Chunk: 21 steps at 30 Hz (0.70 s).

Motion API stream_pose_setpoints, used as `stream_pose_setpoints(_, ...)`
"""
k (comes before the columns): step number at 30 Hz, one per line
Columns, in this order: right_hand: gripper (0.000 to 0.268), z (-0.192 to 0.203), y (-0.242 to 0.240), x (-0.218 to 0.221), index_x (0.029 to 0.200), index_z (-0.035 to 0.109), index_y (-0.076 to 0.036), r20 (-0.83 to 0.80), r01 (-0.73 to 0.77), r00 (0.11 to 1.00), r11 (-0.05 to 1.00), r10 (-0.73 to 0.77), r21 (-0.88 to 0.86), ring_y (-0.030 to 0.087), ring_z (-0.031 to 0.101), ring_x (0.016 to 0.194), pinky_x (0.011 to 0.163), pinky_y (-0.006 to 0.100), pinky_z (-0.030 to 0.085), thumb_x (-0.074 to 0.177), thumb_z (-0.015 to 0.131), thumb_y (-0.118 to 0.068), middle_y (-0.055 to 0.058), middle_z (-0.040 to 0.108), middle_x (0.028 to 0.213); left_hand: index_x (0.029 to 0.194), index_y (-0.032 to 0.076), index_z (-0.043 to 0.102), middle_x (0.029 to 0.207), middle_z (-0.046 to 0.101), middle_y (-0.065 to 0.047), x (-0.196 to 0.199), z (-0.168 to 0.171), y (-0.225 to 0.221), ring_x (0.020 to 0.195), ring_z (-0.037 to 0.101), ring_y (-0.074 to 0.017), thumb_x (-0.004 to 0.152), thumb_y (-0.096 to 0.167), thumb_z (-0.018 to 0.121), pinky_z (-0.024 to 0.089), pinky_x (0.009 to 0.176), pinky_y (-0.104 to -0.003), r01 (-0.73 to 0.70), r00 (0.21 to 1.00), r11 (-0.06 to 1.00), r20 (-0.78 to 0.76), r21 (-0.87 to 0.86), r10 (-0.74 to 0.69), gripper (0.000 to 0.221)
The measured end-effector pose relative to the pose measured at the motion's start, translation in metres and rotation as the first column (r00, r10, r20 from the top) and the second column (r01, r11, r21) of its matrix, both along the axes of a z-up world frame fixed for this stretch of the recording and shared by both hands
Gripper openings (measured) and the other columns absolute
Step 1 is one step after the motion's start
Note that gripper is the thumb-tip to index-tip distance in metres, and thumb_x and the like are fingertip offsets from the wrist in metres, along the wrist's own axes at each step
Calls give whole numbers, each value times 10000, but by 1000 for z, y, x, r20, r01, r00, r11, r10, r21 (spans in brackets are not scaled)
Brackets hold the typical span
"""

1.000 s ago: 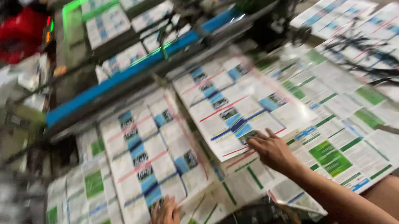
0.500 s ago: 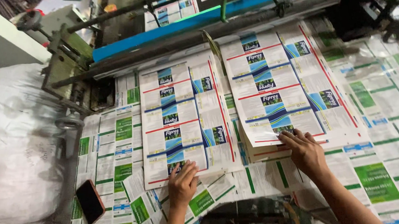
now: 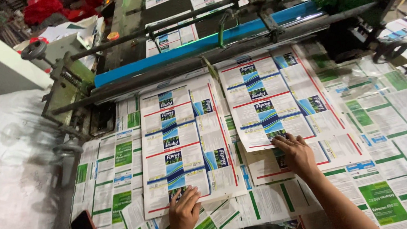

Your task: Operating a mechanical printing press to align and feed label sheets.

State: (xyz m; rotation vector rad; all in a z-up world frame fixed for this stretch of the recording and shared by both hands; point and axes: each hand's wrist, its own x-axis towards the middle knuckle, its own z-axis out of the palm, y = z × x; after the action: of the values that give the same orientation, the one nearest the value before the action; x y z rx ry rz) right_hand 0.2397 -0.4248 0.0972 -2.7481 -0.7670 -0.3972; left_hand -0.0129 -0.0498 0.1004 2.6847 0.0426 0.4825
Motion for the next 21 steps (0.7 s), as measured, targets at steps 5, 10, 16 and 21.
stream_pose_setpoints(5,584,-4,9,29,1368,617,-234,-94,-84,992,996,84,3,314,440,1460,1183,496,335,835,593,4,-19,553,1522,1100,135,803,1272,749,-87,2,-33,18,1244,639,-256,793,132,791,389,1083,-547,29,996,999,-89,14,-28,308)
stream_pose_setpoints(10,775,16,17,34,1510,508,-278,-122,-34,992,998,29,-44,365,310,1488,1219,581,177,777,611,-47,29,417,1611,1132,153,803,1290,740,-79,4,-68,37,1264,625,-241,812,177,788,355,1122,-548,74,990,996,-128,46,-67,321)
stream_pose_setpoints(16,650,14,17,30,1497,495,-292,-146,18,989,996,-31,-85,352,308,1493,1223,625,145,875,598,-135,24,398,1596,1183,153,789,1322,726,-77,9,-67,42,1295,588,-237,846,209,759,306,1146,-559,72,960,995,-274,72,-50,342)
stream_pose_setpoints(21,558,10,12,29,1451,535,-284,-92,20,995,999,-23,-34,310,390,1519,1257,577,247,911,590,-153,-16,480,1583,1051,162,796,1128,788,-51,19,-22,23,1175,701,-236,880,237,729,447,1058,-508,34,978,993,-210,114,-10,199)
